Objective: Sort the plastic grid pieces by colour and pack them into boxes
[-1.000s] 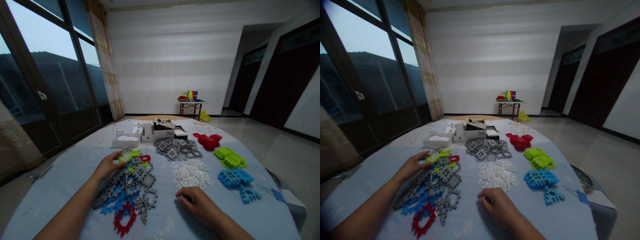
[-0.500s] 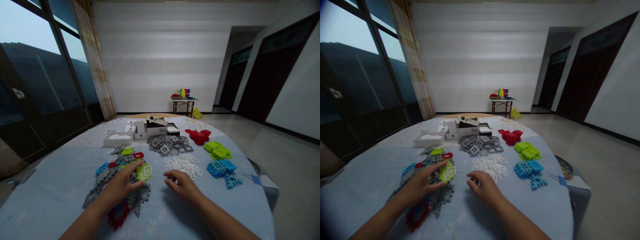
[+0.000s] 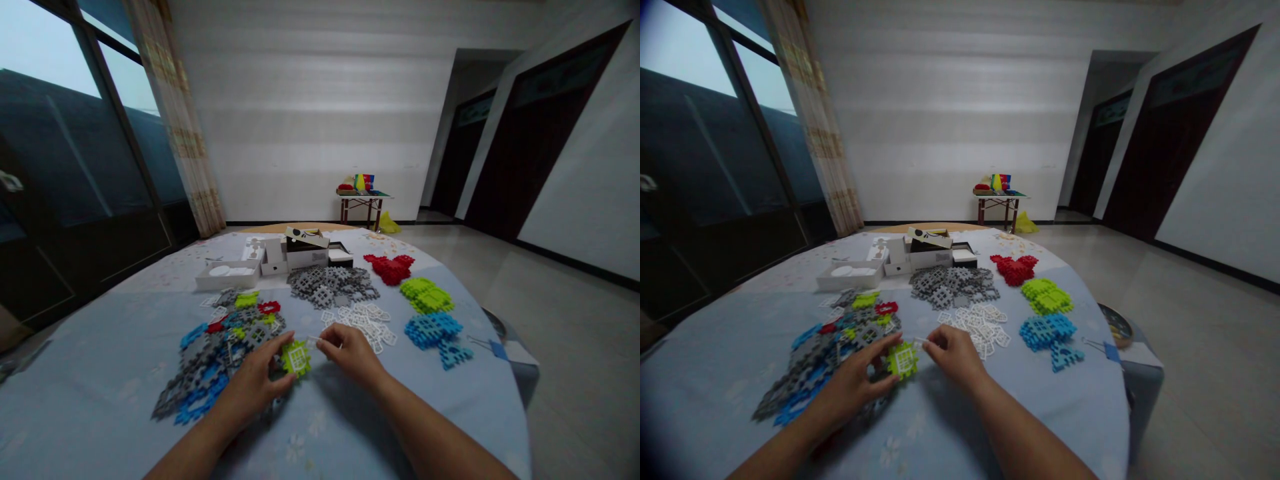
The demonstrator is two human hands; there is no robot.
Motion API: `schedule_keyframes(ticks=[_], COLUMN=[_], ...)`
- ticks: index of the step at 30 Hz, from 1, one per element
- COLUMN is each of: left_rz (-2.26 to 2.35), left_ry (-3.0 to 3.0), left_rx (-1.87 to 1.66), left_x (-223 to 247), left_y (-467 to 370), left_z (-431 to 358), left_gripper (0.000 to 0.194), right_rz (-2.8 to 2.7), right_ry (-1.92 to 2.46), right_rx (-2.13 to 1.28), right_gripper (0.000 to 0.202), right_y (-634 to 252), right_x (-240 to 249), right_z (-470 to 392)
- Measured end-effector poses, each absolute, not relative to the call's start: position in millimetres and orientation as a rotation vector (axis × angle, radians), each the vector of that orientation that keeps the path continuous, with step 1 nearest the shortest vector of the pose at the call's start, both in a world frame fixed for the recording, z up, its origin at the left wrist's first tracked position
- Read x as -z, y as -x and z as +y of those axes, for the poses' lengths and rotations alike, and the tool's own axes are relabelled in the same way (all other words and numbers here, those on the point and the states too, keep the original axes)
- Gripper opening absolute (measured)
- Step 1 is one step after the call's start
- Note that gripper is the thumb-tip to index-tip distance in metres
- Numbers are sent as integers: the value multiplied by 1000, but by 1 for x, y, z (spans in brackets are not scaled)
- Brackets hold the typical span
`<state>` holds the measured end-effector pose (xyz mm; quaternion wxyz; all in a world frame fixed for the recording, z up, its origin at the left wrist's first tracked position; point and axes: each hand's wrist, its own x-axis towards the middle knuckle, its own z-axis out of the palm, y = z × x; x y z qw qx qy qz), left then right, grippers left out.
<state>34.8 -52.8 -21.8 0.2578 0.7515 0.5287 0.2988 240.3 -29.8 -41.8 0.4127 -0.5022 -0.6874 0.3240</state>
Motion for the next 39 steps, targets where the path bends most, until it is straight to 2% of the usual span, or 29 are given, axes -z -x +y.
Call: schedule_keyframes(ticks=[3,8,15,19,26,39], left_rz=[1439,1391,1365,1391,1406,1329], left_ry=[-1943,-1822,-1792,-1881,-2112,-2196], left_rx=[-810,-834,-862,-867,-847,-828], left_x=[21,21,21,20,21,31], left_y=[-32,-33,-38,-41,-45,-43], left_z=[-51,-52,-55,-62,-68,-68], left_gripper=[59,61,64,64,50,54], right_rz=[-1593,-1497,-1889,-1958,-1869,-1903], right_ry=[1255,1309,1162,1210,1264,1262], right_rx=[-826,-574,-532,-579,-727,-738], right_gripper=[17,36,16,21,27,19], right_y=[-260,-280,-240,-225,-221,-220], right_x=[38,36,30,29,40,42], right_z=[-21,-15,-46,-54,-52,-52])
